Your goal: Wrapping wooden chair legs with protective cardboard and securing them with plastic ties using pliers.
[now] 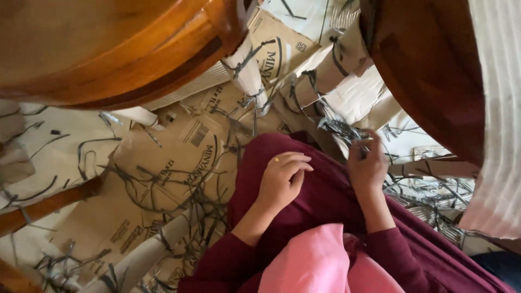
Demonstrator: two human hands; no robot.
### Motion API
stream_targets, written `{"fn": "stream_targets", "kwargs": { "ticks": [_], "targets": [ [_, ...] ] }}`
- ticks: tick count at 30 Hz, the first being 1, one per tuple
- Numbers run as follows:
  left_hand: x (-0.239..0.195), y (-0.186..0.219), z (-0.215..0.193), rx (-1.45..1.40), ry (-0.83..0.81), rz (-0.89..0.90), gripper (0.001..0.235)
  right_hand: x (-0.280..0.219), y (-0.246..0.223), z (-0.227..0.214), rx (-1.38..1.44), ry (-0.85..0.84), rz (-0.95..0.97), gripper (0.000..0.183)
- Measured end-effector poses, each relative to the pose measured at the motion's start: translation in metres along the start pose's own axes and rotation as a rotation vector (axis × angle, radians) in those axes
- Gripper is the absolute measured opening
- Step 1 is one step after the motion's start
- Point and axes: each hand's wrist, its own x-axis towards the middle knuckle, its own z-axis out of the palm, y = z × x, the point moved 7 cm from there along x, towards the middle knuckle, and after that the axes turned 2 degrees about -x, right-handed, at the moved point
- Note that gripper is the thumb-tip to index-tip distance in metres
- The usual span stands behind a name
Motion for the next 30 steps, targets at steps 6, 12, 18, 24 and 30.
{"fn": "stream_targets", "kwargs": {
  "ticks": [6, 12, 18, 24, 30],
  "targets": [
    [0.010, -0.006, 0.012, 0.119, -0.007, 0.012, 0.024, -0.017, 0.024, 0.067, -0.311, -0.470, 0.020, 0.038],
    [0.072, -0.048, 0.038, -0.084, 0.244, -0.133, 0.072, -0.038, 0.068, 0.069, -0.382, -0.540, 0.258, 0.050],
    [0.135, -0.097, 0.094, -0.047, 0.468, -0.018, 0.073, -0.054, 0.099, 0.052, -0.398, -0.499, 0.295, 0.039],
    [0.150, -0.101, 0.100, -0.055, 0.510, -0.081, 0.049, -0.065, 0.128, 0.063, -0.471, -0.376, 0.135, 0.031],
    [0.164, -0.108, 0.113, 0.025, 0.548, 0.006, 0.061, -0.040, 0.075, 0.009, -0.410, 0.012, -0.104, 0.014]
  ]
}}
